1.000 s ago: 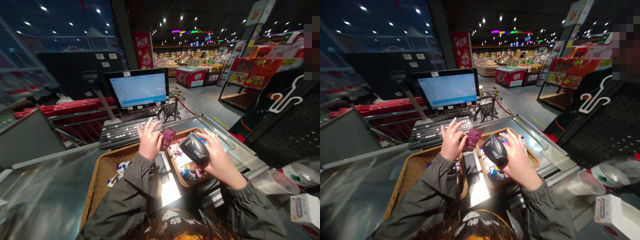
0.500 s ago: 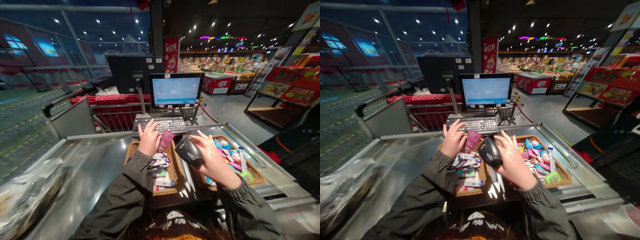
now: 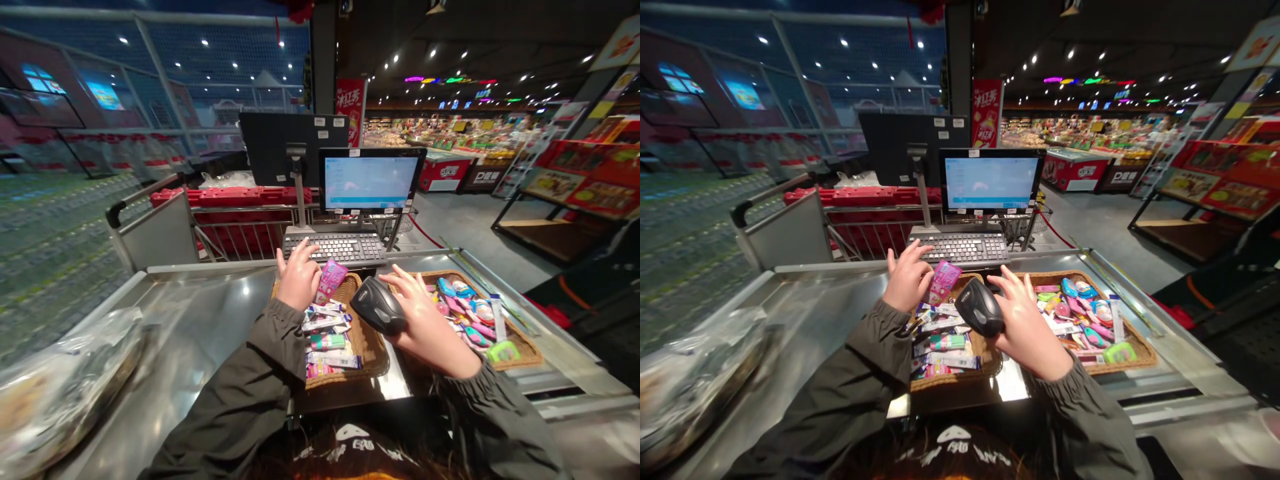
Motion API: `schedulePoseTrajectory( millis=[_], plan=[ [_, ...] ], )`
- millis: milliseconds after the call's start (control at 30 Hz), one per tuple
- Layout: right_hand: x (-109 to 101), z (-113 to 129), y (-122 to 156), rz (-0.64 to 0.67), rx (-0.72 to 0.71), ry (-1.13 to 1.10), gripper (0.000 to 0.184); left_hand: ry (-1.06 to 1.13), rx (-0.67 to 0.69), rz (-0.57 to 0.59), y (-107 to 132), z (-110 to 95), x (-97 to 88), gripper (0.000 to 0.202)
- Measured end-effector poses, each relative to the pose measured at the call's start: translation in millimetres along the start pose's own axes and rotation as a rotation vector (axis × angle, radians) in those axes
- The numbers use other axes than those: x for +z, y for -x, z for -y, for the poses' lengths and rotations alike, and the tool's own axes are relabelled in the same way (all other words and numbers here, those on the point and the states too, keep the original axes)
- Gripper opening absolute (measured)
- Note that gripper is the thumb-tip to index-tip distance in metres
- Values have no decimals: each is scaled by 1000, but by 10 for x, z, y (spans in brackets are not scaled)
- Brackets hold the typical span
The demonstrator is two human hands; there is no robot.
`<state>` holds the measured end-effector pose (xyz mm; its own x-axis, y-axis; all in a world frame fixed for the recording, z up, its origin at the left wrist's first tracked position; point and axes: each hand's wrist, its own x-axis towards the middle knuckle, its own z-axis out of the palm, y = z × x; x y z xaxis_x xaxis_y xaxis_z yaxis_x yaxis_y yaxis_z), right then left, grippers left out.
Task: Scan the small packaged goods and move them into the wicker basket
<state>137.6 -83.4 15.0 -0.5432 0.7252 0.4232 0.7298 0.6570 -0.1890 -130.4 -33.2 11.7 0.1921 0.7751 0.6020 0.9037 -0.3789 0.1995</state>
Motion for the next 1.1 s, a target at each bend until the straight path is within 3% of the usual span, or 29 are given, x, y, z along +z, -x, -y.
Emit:
schedulePoseTrajectory(
  millis=[333, 533, 733, 967, 1100],
  plan=[
    [29, 169, -12, -6, 20, -19, 37, -18, 12, 10, 69, 118, -59, 17],
    [34, 141, -3, 5, 55, 11, 46, 4, 31, 83, 103, 151, 16, 18],
    [-8, 108, 46, 8, 109, 13, 46, 80, 72, 306, 242, 166, 298, 18],
    [56, 48, 149, 47, 147, -21, 47, 144, 130, 582, 582, 203, 754, 17],
    [117, 18, 216, 80, 170, -35, 44, 135, 198, 653, 750, 203, 1023, 18]
  ],
)
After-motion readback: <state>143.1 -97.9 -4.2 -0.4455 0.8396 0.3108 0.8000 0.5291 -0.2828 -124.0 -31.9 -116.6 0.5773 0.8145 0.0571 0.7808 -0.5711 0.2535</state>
